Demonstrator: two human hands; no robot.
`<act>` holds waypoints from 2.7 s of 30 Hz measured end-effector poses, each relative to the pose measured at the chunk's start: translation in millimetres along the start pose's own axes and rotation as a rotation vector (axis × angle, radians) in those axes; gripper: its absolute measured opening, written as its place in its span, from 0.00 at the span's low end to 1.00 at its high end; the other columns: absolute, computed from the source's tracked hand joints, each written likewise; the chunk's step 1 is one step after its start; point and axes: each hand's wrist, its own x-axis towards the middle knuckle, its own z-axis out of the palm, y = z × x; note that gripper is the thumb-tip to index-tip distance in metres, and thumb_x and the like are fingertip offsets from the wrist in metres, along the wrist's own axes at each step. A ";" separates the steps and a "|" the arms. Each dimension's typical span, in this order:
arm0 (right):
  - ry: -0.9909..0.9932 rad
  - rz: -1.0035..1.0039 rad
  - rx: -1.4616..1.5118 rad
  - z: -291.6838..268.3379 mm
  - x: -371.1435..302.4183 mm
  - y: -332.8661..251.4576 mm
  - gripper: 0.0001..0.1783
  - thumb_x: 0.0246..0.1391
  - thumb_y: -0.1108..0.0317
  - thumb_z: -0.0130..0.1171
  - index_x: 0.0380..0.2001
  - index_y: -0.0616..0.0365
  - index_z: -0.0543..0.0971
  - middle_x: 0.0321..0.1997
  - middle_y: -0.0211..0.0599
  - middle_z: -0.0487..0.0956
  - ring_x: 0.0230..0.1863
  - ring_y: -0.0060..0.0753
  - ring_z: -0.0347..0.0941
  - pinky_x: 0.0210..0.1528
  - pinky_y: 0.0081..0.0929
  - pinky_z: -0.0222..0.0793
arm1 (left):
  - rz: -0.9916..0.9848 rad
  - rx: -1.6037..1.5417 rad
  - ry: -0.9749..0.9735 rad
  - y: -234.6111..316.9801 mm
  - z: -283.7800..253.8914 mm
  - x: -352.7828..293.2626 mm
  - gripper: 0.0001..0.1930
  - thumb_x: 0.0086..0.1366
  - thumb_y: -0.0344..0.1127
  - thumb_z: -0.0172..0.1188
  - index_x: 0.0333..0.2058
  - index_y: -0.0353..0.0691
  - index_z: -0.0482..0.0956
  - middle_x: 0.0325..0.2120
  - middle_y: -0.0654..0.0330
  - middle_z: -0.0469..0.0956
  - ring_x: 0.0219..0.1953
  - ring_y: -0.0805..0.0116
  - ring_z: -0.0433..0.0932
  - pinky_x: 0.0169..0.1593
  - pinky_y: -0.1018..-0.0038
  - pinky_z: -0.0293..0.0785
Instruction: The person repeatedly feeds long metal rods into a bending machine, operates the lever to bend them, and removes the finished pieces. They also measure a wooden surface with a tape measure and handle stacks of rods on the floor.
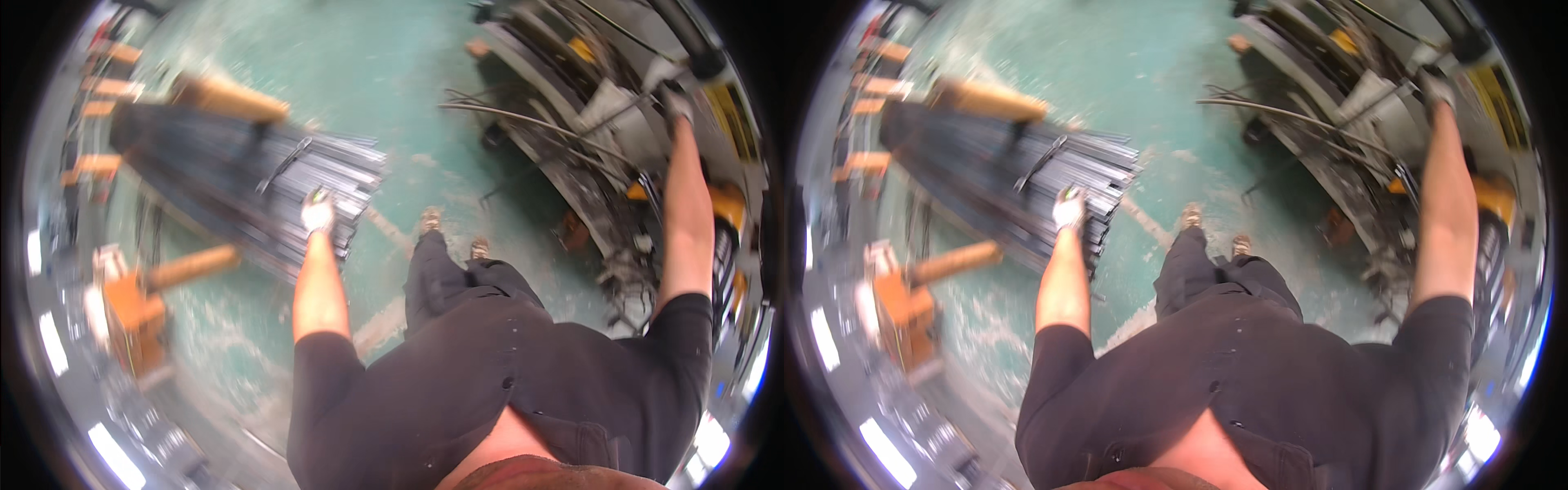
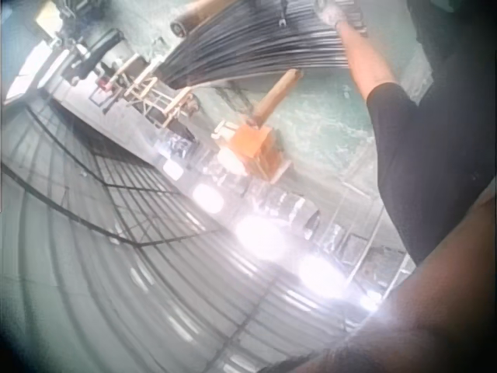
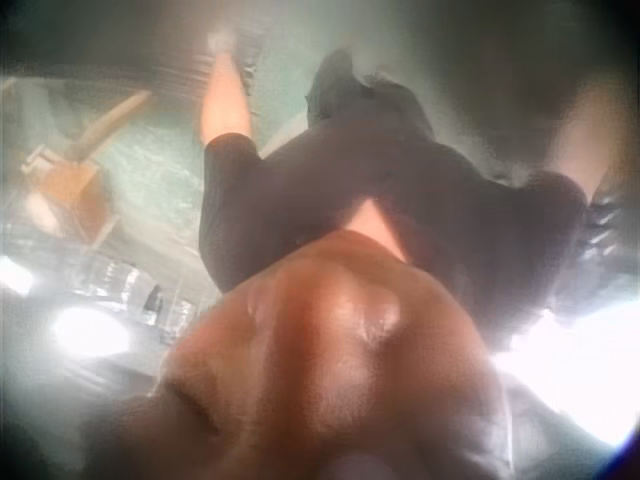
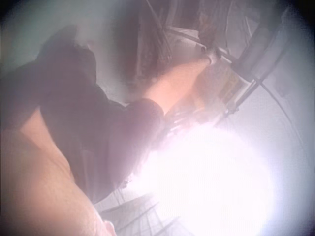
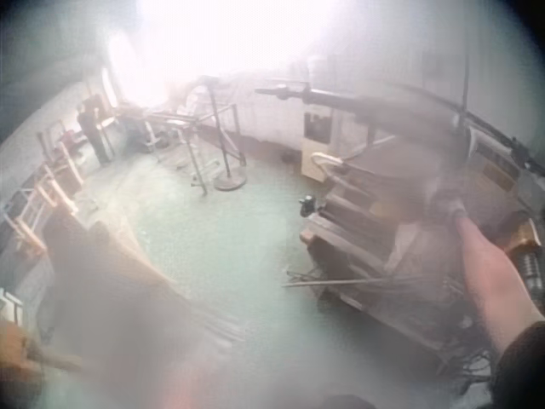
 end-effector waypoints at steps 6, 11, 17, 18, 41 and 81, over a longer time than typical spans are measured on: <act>0.348 -0.218 -0.660 16.1 -103.5 -23.3 0.18 0.68 0.62 0.63 0.54 0.59 0.90 0.46 0.50 0.92 0.43 0.51 0.89 0.46 0.45 0.85 | -0.155 -0.054 0.159 16.4 7.2 29.3 0.14 0.69 0.33 0.73 0.51 0.36 0.86 0.43 0.52 0.90 0.37 0.56 0.86 0.41 0.59 0.85; 0.362 -0.326 0.221 39.3 -272.8 -72.4 0.12 0.69 0.75 0.66 0.53 0.66 0.86 0.41 0.37 0.90 0.37 0.34 0.86 0.43 0.39 0.84 | 0.005 0.452 0.161 -51.8 -44.6 49.9 0.18 0.65 0.41 0.78 0.47 0.35 0.89 0.43 0.50 0.92 0.42 0.57 0.89 0.50 0.61 0.83; 0.401 -0.391 0.188 -15.8 -402.5 -96.7 0.10 0.70 0.78 0.66 0.52 0.66 0.83 0.45 0.38 0.89 0.45 0.28 0.84 0.49 0.30 0.82 | 0.052 0.599 0.295 -42.8 -58.2 25.0 0.16 0.66 0.40 0.70 0.47 0.35 0.88 0.41 0.44 0.91 0.41 0.47 0.89 0.49 0.53 0.83; 0.409 -0.448 0.276 -32.7 -418.5 -84.0 0.08 0.70 0.79 0.66 0.50 0.66 0.83 0.43 0.37 0.88 0.43 0.28 0.84 0.49 0.30 0.82 | 0.101 0.357 0.357 0.3 -23.6 -5.9 0.18 0.65 0.36 0.71 0.50 0.31 0.87 0.44 0.42 0.90 0.41 0.45 0.88 0.48 0.50 0.82; 0.916 -0.297 1.111 -352.9 -578.5 128.1 0.10 0.75 0.72 0.63 0.52 0.67 0.79 0.41 0.49 0.88 0.40 0.45 0.90 0.43 0.45 0.92 | -0.334 -0.814 -1.214 280.9 261.4 -403.7 0.39 0.80 0.56 0.64 0.74 0.30 0.65 0.69 0.45 0.72 0.67 0.46 0.75 0.70 0.48 0.75; 1.264 0.390 0.794 -279.4 -379.1 268.3 0.24 0.67 0.52 0.69 0.55 0.59 0.92 0.45 0.46 0.93 0.44 0.44 0.88 0.56 0.42 0.80 | 0.017 -0.888 -1.039 502.7 368.3 -281.3 0.17 0.86 0.36 0.56 0.52 0.23 0.82 0.47 0.48 0.86 0.52 0.55 0.85 0.66 0.58 0.83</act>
